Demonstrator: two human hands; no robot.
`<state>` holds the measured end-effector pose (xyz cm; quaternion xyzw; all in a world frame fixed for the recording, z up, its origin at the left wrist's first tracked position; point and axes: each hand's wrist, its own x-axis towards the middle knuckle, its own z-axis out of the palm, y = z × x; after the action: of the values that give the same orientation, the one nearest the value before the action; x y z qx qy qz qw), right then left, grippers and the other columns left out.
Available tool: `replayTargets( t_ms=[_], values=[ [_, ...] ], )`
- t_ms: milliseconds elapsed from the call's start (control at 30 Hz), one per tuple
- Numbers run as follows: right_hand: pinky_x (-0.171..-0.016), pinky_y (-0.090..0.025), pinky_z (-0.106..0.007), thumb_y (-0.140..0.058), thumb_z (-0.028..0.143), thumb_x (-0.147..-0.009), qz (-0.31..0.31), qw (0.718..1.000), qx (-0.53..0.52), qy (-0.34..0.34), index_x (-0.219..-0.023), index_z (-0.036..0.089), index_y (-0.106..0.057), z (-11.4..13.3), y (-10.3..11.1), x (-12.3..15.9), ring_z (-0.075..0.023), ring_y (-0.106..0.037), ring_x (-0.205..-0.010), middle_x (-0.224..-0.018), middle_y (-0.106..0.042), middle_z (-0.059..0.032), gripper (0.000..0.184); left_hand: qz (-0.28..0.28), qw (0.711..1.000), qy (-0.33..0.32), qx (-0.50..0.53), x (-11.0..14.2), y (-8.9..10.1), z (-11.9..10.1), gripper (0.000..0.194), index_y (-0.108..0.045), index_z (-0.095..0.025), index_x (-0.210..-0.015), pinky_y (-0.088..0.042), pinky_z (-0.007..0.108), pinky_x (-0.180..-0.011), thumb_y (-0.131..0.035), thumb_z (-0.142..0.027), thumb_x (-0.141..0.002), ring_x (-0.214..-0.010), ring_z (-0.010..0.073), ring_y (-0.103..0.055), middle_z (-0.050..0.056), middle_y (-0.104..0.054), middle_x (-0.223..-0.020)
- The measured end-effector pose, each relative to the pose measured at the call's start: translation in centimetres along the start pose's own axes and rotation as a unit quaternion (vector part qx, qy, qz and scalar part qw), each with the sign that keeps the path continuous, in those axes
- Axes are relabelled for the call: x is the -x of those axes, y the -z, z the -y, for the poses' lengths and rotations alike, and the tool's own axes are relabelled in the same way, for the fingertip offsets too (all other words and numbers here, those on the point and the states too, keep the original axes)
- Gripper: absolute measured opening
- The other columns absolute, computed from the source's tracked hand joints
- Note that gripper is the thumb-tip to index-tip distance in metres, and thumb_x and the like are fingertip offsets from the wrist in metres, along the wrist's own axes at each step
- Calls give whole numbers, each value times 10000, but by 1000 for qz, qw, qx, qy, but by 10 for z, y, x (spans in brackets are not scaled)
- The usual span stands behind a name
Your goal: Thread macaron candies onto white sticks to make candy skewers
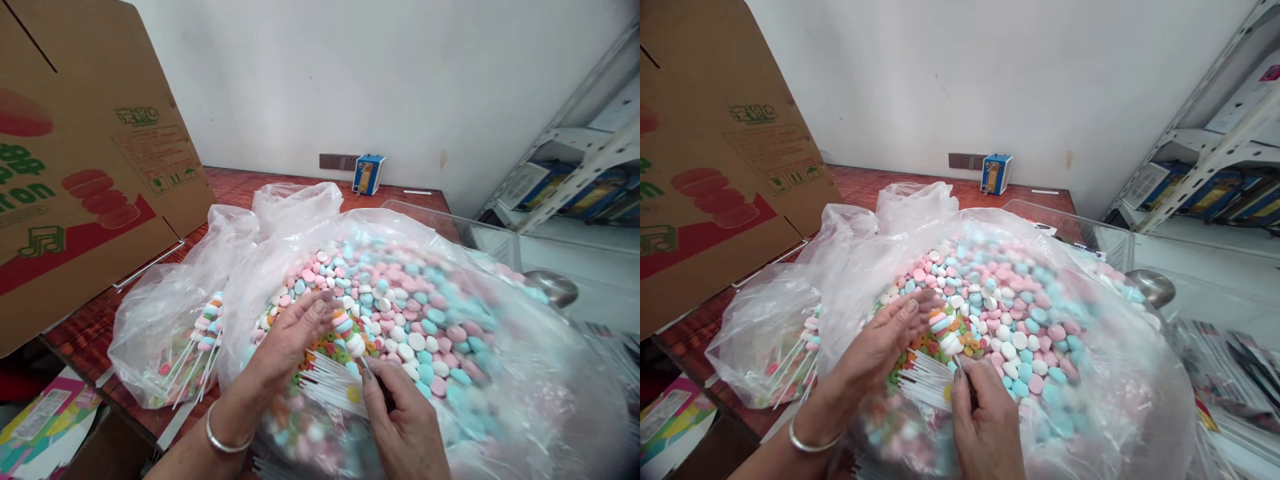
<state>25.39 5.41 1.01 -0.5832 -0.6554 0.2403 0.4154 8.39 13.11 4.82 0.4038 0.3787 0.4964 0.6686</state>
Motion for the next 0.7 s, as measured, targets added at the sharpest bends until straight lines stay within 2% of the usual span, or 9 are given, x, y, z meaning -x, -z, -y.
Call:
replayTargets(
  t_ms=[33, 100, 200, 333, 533, 700],
  values=[
    [-735, -543, -222, -498, 312, -990, 0, 1000, 4, 16, -1054, 213, -718, 1, -2, 1, -174, -689, -854, -931, -717, -51, 250, 19, 997, 31, 74, 2, -9, 2, 349, -681, -150, -1109, -517, 362, -917, -654, -430, -902, -1001, 222, -667, 120, -694, -1089],
    [-799, -552, -242, -485, 319, -996, -12, 999, 20, 31, -1120, 222, -711, 1, -6, 4, -188, -700, -934, -1007, -729, -64, 275, 32, 982, 51, 180, 5, -23, 7, 293, -689, -121, -1002, -515, 357, -908, -645, -398, -917, -931, 204, -670, 103, -688, -961],
    [-800, -562, -259, -453, 359, -1015, -36, 998, 47, 15, -1168, 225, -701, -2, -10, 12, -204, -711, -969, -1061, -742, -75, 322, 6, 969, 34, 244, 7, -34, 13, 249, -675, -120, -971, -517, 337, -865, -609, -360, -946, -846, 176, -660, 76, -662, -894],
    [-708, -560, -254, -411, 399, -1031, -48, 995, 84, 17, -1139, 218, -699, -4, -14, 21, -214, -737, -884, -1033, -762, -87, 356, -3, 969, 11, 245, 10, -40, 19, 261, -658, -141, -952, -505, 314, -804, -578, -389, -963, -801, 162, -640, 69, -657, -894],
    [-585, -535, -233, -346, 444, -1042, -39, 992, 118, 23, -1027, 243, -704, 0, -14, 22, -207, -738, -716, -954, -781, -75, 410, 6, 973, 17, 229, 19, -50, 25, 327, -634, -150, -901, -481, 315, -784, -618, -476, -918, -778, 179, -632, 61, -644, -806],
    [-653, -565, -230, -370, 447, -1032, -39, 993, 109, -9, -1111, 242, -711, 4, -14, 20, -221, -758, -842, -1090, -772, -78, 406, -8, 974, 25, 226, 23, -60, 35, 350, -607, -151, -858, -474, 319, -797, -677, -494, -864, -830, 204, -635, 71, -657, -803]
  ],
)
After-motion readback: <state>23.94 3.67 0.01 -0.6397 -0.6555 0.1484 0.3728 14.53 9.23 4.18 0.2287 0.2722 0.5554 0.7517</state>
